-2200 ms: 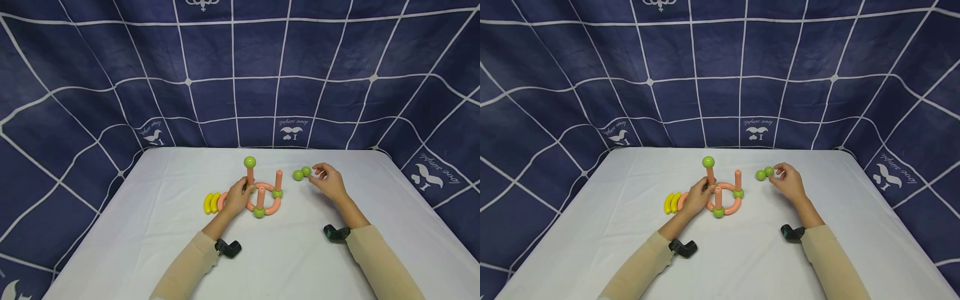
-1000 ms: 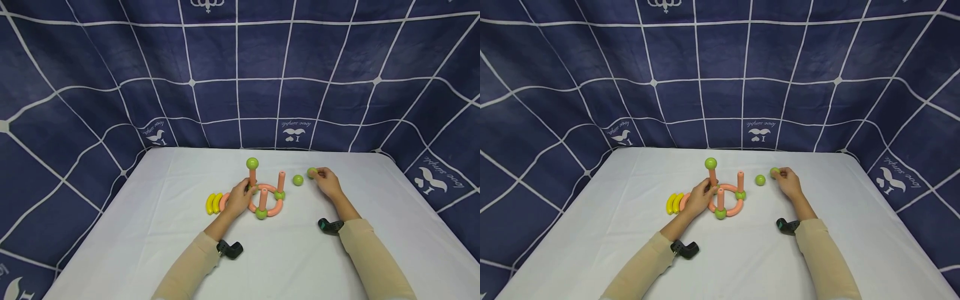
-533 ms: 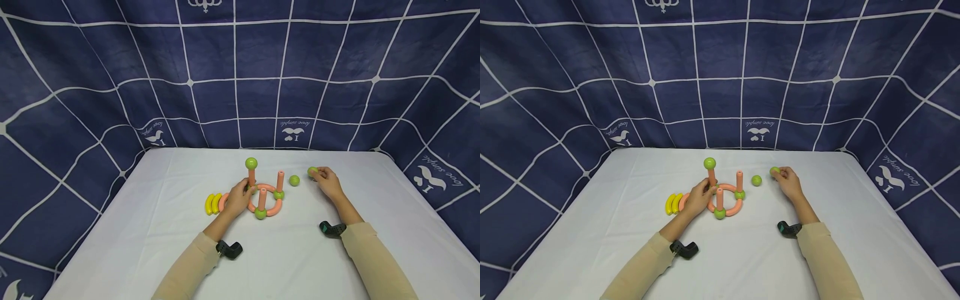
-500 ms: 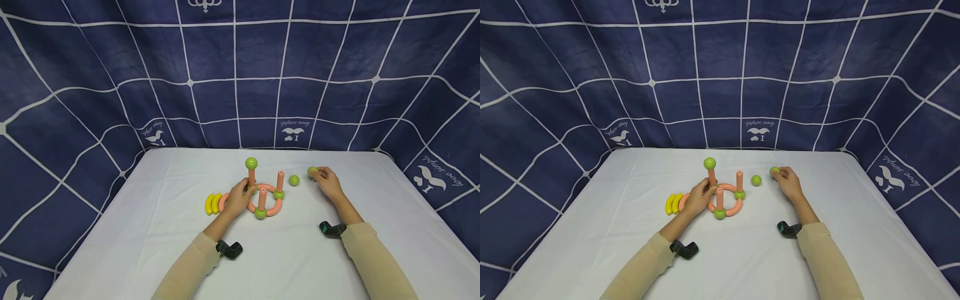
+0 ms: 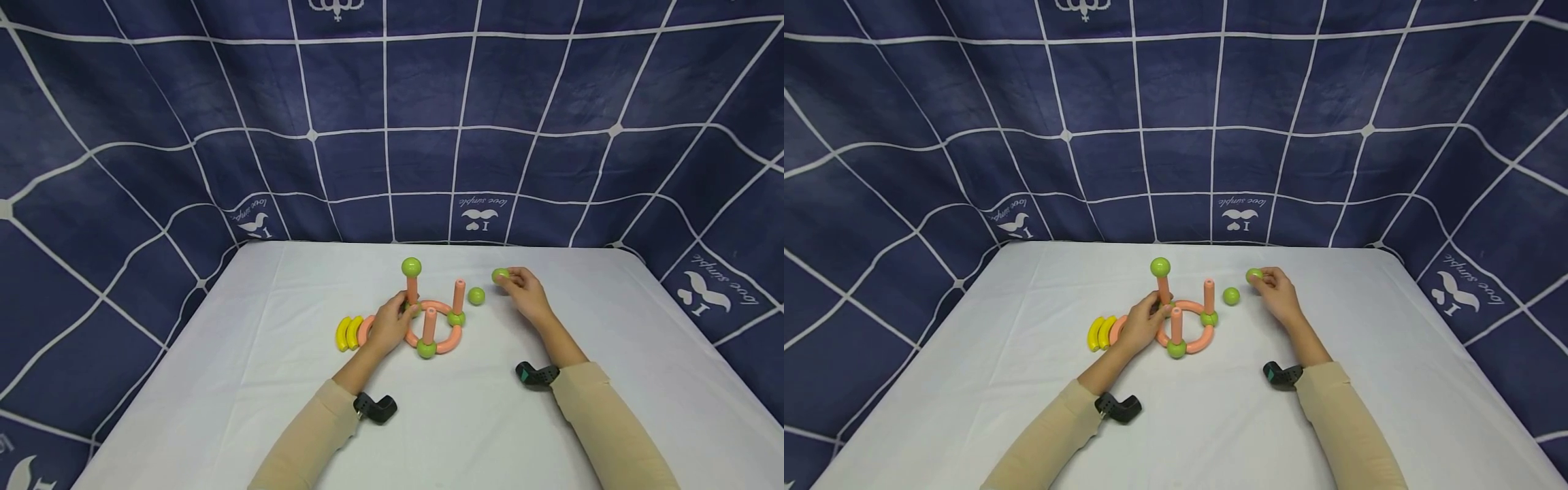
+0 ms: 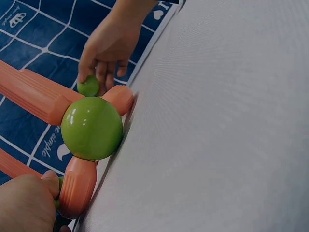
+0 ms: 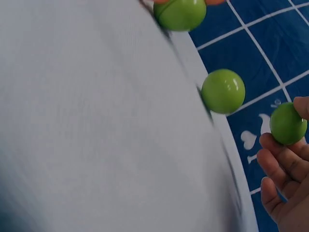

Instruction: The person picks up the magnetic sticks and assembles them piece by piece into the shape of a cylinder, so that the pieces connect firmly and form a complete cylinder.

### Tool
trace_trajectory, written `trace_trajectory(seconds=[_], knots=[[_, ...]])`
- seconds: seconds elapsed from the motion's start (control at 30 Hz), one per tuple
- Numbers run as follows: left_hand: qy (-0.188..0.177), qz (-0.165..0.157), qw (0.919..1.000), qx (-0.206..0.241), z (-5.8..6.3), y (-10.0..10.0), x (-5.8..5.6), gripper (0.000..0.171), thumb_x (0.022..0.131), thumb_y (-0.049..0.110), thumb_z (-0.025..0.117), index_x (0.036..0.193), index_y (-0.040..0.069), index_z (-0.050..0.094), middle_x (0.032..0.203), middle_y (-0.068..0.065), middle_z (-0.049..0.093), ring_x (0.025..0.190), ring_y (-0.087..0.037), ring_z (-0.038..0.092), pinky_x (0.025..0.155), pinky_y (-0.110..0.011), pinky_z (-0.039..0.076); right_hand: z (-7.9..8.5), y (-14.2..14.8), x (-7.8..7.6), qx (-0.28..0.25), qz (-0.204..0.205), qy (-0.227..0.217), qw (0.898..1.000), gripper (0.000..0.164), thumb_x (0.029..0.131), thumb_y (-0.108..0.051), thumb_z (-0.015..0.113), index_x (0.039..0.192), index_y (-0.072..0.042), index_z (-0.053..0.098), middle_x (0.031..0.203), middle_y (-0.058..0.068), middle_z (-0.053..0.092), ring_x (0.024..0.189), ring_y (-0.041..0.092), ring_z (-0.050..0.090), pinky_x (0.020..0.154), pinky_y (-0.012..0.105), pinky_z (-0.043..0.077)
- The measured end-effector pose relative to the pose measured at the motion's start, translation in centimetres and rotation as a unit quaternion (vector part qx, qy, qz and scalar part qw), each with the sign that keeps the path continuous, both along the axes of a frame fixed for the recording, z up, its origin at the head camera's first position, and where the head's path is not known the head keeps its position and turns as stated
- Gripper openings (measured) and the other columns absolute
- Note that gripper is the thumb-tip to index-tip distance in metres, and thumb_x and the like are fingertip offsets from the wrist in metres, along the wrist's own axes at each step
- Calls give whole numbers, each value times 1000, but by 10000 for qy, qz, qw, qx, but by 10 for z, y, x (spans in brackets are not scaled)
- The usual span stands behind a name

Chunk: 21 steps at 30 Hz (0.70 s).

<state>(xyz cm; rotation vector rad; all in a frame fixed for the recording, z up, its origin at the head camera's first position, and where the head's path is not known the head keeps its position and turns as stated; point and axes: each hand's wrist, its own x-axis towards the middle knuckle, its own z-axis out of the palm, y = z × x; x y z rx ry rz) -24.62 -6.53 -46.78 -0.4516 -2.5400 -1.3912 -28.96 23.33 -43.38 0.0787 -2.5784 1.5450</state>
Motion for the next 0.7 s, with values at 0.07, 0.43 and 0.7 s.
trace_trajectory(seconds=[0.07, 0.43, 0.7], knots=[[-10, -2, 10000, 15, 0, 0, 0, 21, 99, 21, 58, 116, 9, 61, 110, -8, 65, 104, -22, 60, 89, -41, 48, 4, -3, 2, -10, 33, 3, 10000, 54, 98, -38, 58, 128, 6, 49, 116, 23, 62, 93, 13, 54, 73, 22, 43], [-128, -38, 9998, 167, 2, 0, 1, 26, 99, 23, 57, 121, 9, 61, 119, -9, 65, 117, -23, 57, 98, -41, 45, 34, -21, 23, -166, 426, 650, 9968, 44, 98, -28, 60, 126, 5, 53, 110, 21, 66, 89, 7, 54, 73, 22, 43], [-144, -39, 9997, 175, 3, 0, 1, 25, 99, 23, 57, 120, 9, 61, 117, -8, 65, 115, -22, 58, 96, -40, 46, 53, -34, 44, -361, 786, 1080, 9904, 36, 97, -19, 61, 123, 6, 55, 104, 18, 65, 88, 4, 57, 74, 18, 44]])
